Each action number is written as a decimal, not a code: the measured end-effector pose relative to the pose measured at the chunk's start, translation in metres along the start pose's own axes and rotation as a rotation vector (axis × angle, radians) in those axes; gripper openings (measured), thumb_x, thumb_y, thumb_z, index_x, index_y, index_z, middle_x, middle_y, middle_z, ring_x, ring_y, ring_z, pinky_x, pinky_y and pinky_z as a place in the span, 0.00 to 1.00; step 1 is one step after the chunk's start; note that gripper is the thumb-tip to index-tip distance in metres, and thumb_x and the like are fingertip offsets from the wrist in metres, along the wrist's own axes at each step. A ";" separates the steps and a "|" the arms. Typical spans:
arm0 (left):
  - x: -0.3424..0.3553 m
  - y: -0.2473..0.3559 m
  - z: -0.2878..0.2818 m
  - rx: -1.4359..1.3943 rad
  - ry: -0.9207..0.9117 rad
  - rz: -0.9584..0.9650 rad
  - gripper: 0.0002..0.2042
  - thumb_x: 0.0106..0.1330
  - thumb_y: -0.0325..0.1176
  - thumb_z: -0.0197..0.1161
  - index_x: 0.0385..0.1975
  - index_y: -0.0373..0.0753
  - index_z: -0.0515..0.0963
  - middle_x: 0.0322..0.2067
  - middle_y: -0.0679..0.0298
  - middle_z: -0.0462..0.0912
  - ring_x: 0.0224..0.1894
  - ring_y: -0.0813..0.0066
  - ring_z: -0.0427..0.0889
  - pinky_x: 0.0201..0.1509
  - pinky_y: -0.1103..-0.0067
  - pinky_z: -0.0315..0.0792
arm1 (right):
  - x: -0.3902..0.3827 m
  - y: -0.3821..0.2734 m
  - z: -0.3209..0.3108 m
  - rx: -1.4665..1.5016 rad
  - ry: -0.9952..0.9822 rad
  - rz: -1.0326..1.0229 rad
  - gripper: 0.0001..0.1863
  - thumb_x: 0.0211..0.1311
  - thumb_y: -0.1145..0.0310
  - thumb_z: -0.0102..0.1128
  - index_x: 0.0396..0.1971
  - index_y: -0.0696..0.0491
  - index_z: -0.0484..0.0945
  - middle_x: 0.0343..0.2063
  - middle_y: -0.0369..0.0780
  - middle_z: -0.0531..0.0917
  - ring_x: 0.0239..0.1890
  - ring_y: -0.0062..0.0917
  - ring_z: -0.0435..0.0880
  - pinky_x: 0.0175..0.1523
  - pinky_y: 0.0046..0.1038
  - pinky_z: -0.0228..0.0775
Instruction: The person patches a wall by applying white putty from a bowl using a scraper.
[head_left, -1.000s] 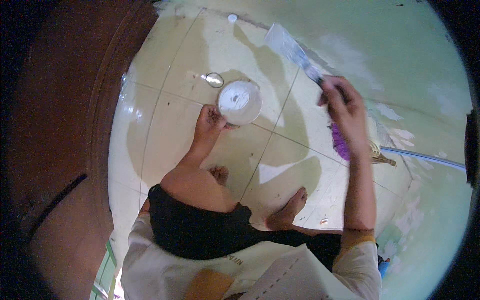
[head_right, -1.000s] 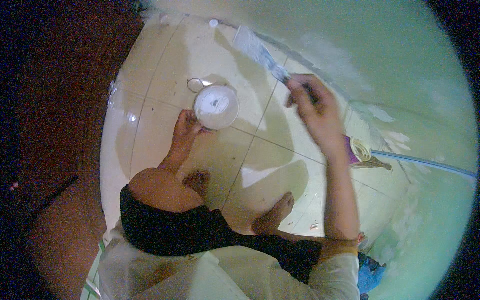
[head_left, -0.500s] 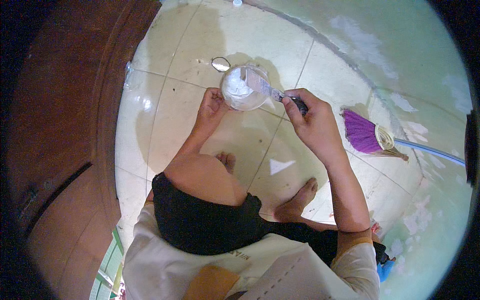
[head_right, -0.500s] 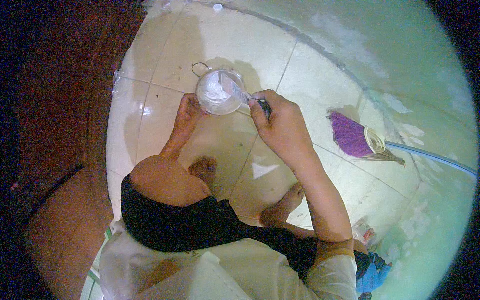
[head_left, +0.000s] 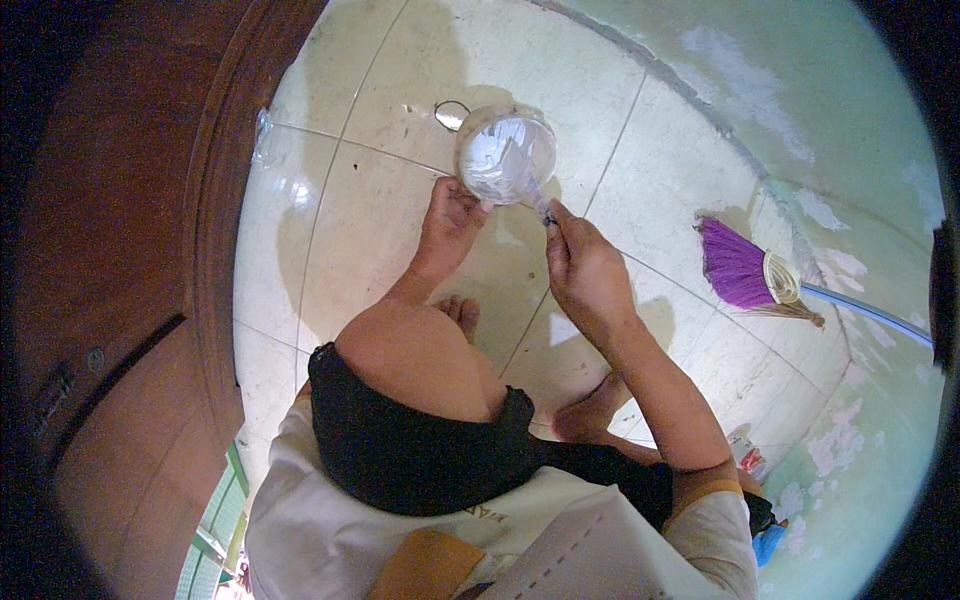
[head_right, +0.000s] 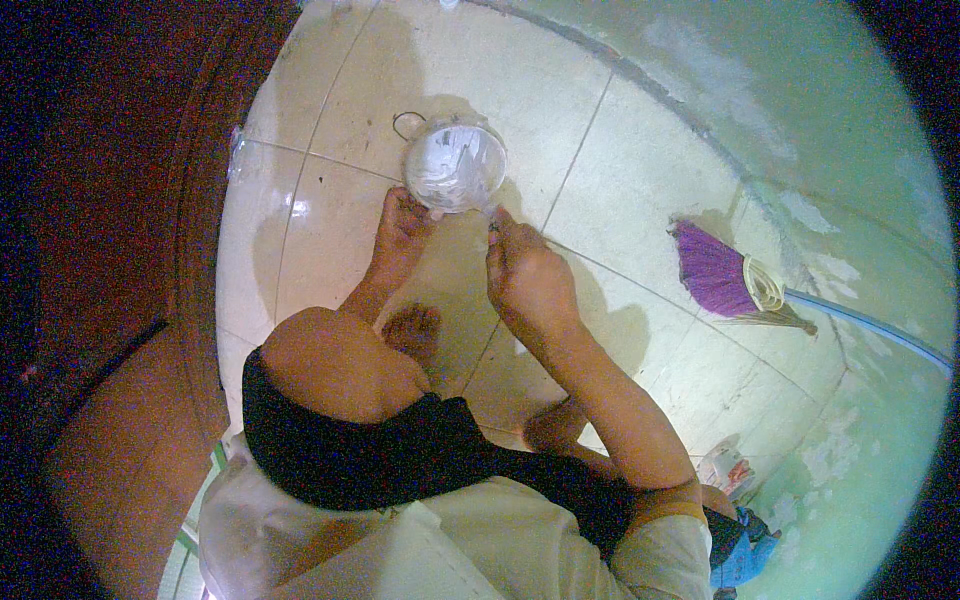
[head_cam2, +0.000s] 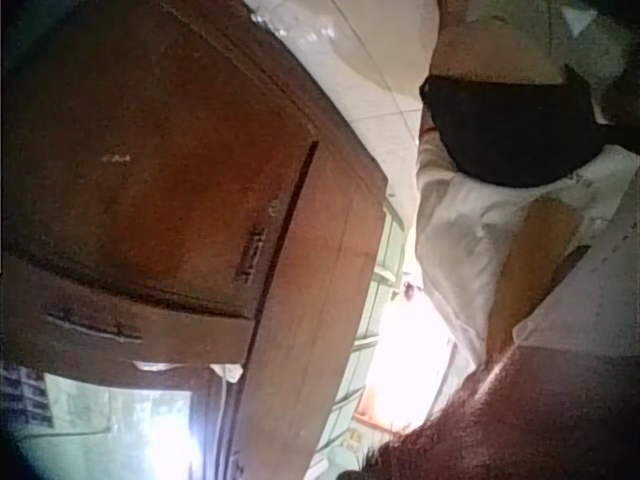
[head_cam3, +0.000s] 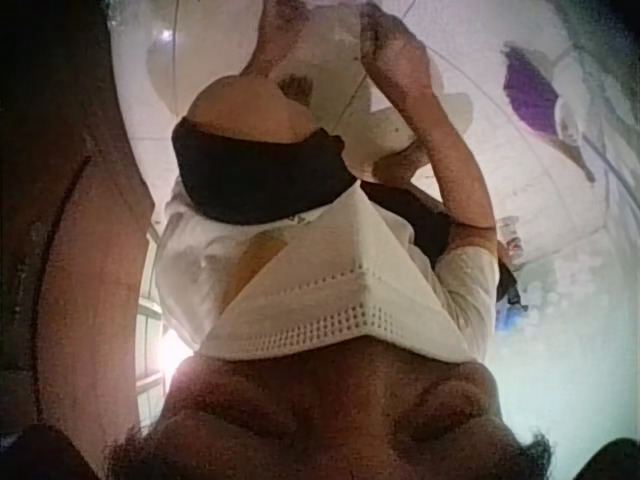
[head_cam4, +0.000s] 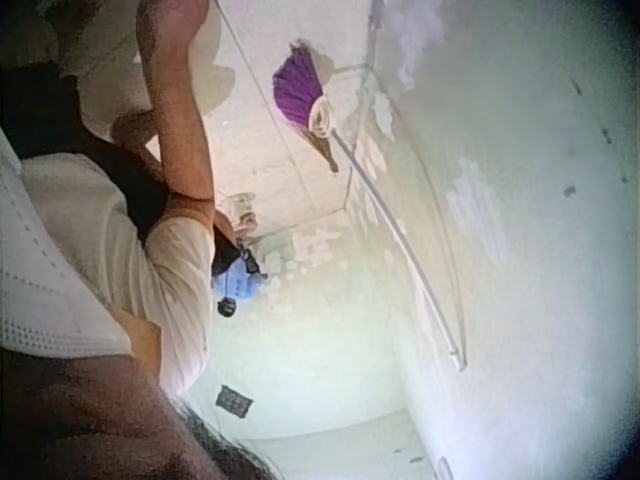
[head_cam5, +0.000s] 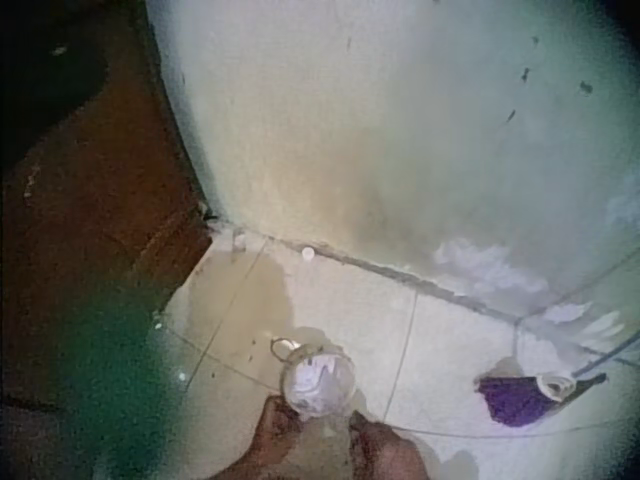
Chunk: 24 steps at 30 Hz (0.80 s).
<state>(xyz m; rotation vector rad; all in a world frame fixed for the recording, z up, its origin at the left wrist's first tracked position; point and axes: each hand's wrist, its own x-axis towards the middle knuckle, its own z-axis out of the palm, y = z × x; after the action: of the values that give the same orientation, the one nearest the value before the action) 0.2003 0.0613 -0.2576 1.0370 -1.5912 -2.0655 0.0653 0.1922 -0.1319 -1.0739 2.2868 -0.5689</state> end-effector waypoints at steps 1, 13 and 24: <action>0.000 0.000 0.002 0.024 0.001 -0.016 0.16 0.66 0.19 0.59 0.46 0.36 0.60 0.43 0.61 0.74 0.48 0.74 0.76 0.54 0.77 0.71 | -0.003 0.003 0.007 0.022 0.018 -0.011 0.18 0.68 0.66 0.49 0.55 0.57 0.72 0.40 0.55 0.81 0.38 0.49 0.83 0.45 0.44 0.76; 0.001 -0.010 0.008 -0.029 -0.001 0.081 0.16 0.67 0.20 0.59 0.47 0.35 0.59 0.43 0.59 0.74 0.47 0.76 0.76 0.51 0.79 0.73 | -0.012 0.004 0.030 0.623 -0.019 0.252 0.18 0.72 0.64 0.48 0.54 0.57 0.75 0.21 0.41 0.79 0.23 0.29 0.77 0.32 0.31 0.72; 0.007 0.001 0.007 -0.086 0.063 0.005 0.14 0.69 0.25 0.59 0.46 0.34 0.59 0.43 0.60 0.72 0.49 0.73 0.76 0.54 0.76 0.75 | -0.006 0.010 -0.001 1.175 -0.173 0.570 0.16 0.73 0.65 0.45 0.54 0.52 0.73 0.27 0.34 0.80 0.20 0.15 0.69 0.23 0.18 0.60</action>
<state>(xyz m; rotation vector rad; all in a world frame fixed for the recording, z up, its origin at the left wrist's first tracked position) 0.1908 0.0614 -0.2579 1.0557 -1.4602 -2.0572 0.0624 0.2026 -0.1351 0.0973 1.5114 -1.2429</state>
